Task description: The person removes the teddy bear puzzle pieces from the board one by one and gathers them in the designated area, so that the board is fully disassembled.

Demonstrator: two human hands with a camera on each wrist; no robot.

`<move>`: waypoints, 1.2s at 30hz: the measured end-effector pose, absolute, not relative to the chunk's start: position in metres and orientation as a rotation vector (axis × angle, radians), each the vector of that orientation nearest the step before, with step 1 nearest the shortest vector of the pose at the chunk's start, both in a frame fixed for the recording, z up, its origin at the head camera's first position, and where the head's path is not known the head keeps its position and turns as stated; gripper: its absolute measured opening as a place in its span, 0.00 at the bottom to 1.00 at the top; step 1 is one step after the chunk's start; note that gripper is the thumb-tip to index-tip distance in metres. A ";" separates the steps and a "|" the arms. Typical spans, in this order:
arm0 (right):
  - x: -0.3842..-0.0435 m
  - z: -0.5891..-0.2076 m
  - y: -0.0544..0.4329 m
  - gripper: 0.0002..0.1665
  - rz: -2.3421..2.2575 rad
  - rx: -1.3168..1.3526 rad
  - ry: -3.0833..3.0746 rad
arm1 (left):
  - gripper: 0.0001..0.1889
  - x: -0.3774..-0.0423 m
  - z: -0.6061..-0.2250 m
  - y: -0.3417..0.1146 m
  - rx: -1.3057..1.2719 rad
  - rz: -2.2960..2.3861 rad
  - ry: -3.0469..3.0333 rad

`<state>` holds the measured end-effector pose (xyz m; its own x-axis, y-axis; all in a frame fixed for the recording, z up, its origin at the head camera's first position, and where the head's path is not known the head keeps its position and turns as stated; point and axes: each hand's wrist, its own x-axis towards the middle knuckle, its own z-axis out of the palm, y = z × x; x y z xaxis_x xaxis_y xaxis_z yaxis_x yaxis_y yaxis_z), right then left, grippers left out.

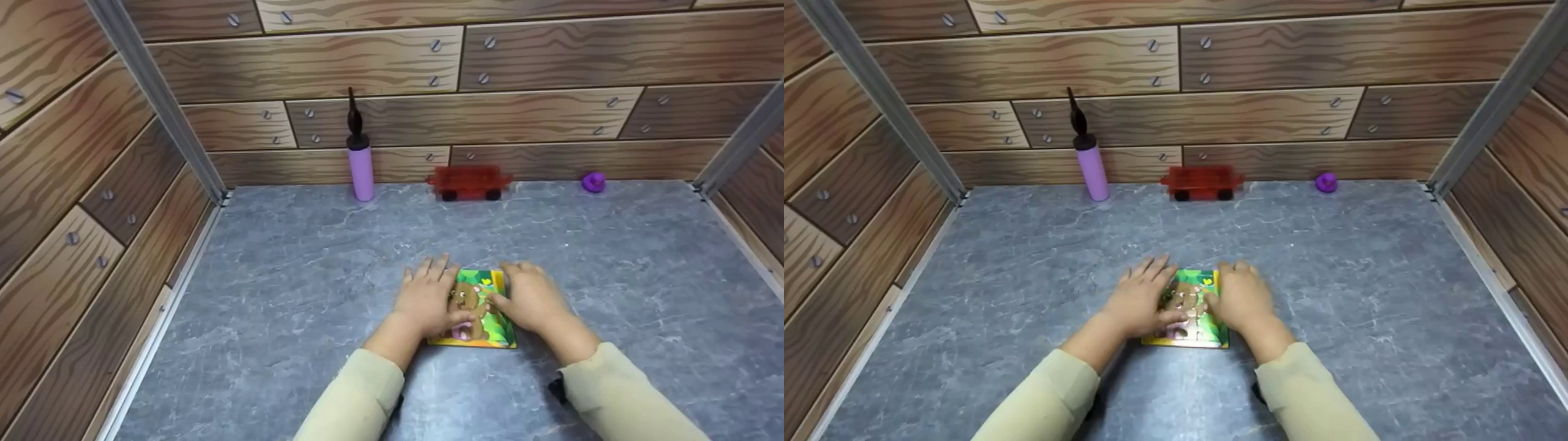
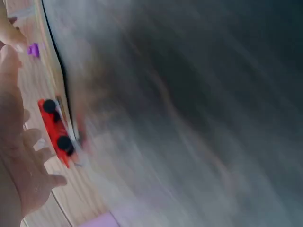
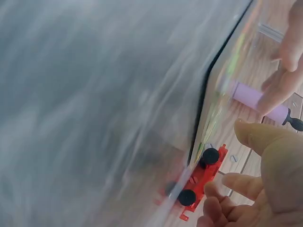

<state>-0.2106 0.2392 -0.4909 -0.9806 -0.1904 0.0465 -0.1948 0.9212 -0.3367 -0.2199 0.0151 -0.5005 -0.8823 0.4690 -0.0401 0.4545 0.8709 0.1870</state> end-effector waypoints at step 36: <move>-0.221 -0.509 0.230 0.32 1.243 -0.130 -2.971 | 0.50 -0.207 -0.511 0.038 0.548 0.604 2.745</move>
